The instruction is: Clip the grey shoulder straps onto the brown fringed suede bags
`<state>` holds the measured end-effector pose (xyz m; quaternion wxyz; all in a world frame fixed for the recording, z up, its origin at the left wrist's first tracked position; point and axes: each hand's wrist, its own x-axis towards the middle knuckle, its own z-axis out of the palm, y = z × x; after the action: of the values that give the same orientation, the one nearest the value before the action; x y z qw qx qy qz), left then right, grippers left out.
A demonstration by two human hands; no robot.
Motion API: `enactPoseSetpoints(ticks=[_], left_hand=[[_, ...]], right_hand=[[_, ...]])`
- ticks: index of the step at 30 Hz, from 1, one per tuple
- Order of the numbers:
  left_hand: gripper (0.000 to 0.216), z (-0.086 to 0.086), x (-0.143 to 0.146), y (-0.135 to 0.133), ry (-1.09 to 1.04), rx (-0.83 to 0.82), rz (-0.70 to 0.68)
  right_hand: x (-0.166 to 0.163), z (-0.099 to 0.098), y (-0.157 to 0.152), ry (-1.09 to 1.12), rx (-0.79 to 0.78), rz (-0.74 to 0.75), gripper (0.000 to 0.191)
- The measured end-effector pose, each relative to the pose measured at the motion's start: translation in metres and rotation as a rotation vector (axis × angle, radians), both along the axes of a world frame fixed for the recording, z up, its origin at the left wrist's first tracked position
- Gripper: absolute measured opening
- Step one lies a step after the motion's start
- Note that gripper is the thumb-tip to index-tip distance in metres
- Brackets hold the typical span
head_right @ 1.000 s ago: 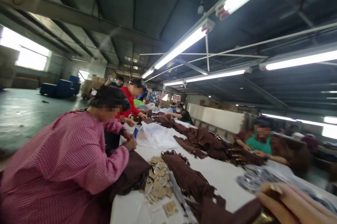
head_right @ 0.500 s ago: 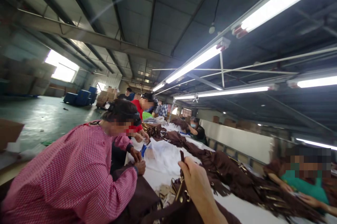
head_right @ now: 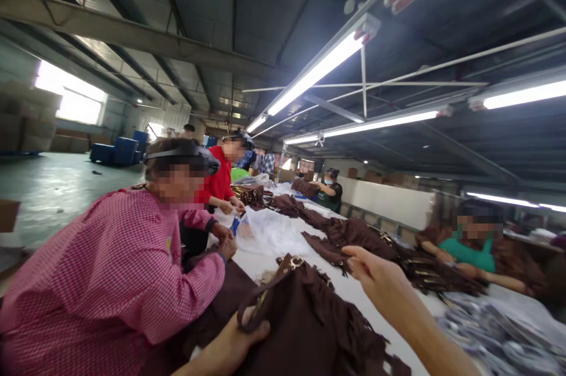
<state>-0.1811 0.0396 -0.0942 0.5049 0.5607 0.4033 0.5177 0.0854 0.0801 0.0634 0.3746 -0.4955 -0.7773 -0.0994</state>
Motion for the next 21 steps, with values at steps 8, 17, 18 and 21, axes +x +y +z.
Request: enactPoseSetpoints(ticks=[8,17,18,21], left_hand=[[0.039,0.028,0.02,0.001,-0.025,0.146,0.026],[0.041,0.053,0.014,0.036,-0.094,0.009,0.026],[0.037,0.064,0.015,0.051,0.026,0.04,0.13],[0.035,0.099,0.025,0.101,0.121,0.056,0.153]], right_hand=[[-0.065,-0.032,-0.026,-0.275,0.112,0.095,0.052],[-0.026,0.007,-0.044,-0.106,-0.124,0.144,0.04],[-0.012,0.01,-0.05,-0.108,-0.141,0.126,0.039],[0.032,0.003,-0.069,-0.077,-0.194,0.019,0.037]])
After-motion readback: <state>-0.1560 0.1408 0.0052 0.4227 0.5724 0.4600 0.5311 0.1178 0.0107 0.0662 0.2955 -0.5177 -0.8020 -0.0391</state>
